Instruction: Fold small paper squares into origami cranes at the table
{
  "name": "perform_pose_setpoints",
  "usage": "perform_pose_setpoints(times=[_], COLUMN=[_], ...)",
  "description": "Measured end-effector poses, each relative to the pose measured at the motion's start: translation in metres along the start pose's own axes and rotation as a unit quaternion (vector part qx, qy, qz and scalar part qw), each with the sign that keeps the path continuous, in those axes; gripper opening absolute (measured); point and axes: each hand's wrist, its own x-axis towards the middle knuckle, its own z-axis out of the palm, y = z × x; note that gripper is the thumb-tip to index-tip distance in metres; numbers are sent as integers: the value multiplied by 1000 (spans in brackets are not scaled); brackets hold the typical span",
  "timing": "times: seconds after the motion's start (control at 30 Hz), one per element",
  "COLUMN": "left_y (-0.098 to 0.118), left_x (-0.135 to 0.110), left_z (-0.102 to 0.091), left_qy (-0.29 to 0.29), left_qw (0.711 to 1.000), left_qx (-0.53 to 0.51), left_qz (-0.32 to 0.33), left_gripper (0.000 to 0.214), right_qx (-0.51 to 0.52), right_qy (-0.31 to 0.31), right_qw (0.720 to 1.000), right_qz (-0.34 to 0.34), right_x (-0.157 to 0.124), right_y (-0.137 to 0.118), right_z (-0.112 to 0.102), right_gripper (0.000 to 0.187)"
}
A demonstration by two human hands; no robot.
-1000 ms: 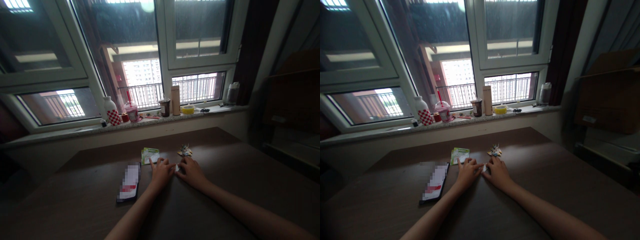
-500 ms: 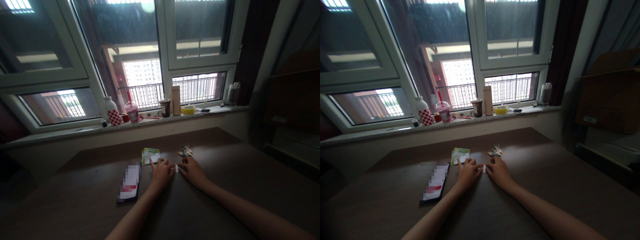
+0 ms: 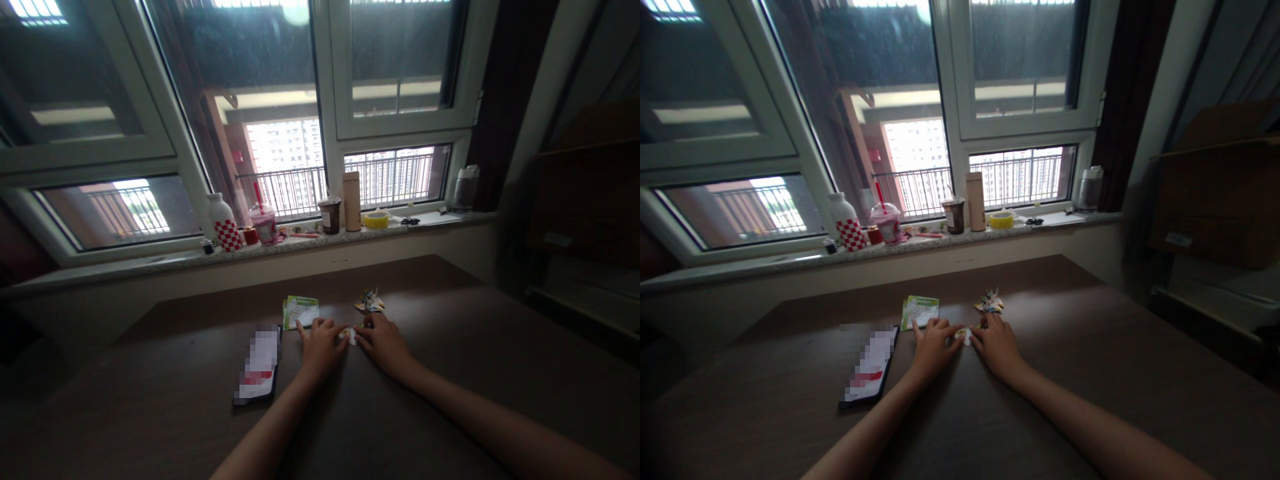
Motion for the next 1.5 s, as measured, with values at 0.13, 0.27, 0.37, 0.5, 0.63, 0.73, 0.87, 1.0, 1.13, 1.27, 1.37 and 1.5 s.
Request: perform_pose_setpoints(times=[0.13,0.27,0.37,0.5,0.63,0.73,0.87,1.0,1.13,1.27,1.37,1.5], left_y=[-2,0,2,4,3,3,5,7,6,4,4,5], left_x=[1,1,-1,-2,-2,-1,-1,-1,-1,0,0,0], left_z=[1,-1,-3,-3,-2,-1,-2,-3,-1,2,1,-1], left_qy=[10,3,1,12,12,11,3,-2,8,13,7,1], left_qw=[1000,1000,1000,999,999,999,998,998,998,998,998,998], left_qx=[-21,-7,10,27,32,39,47,56,54,49,49,59], left_qz=[-17,-10,2,29,33,34,31,29,37,30,30,37], left_gripper=[24,19,19,22,21,21,23,25,29,31,28,25], right_qx=[-1,-3,-4,-6,-5,-3,10,37,66,87,98,131], right_qy=[3,9,9,10,12,12,11,23,24,21,24,39], right_qw=[1000,1000,1000,1000,1000,1000,1000,999,997,996,995,990], right_qz=[-2,-1,-1,-3,-4,-3,4,8,15,22,27,24], right_x=[0,0,0,0,-1,-1,0,1,3,4,5,5], right_y=[2,2,1,0,0,0,2,5,8,10,11,14], right_z=[3,4,4,2,0,1,4,8,10,9,9,11], right_gripper=[28,28,28,28,28,28,28,28,26,26,25,25])
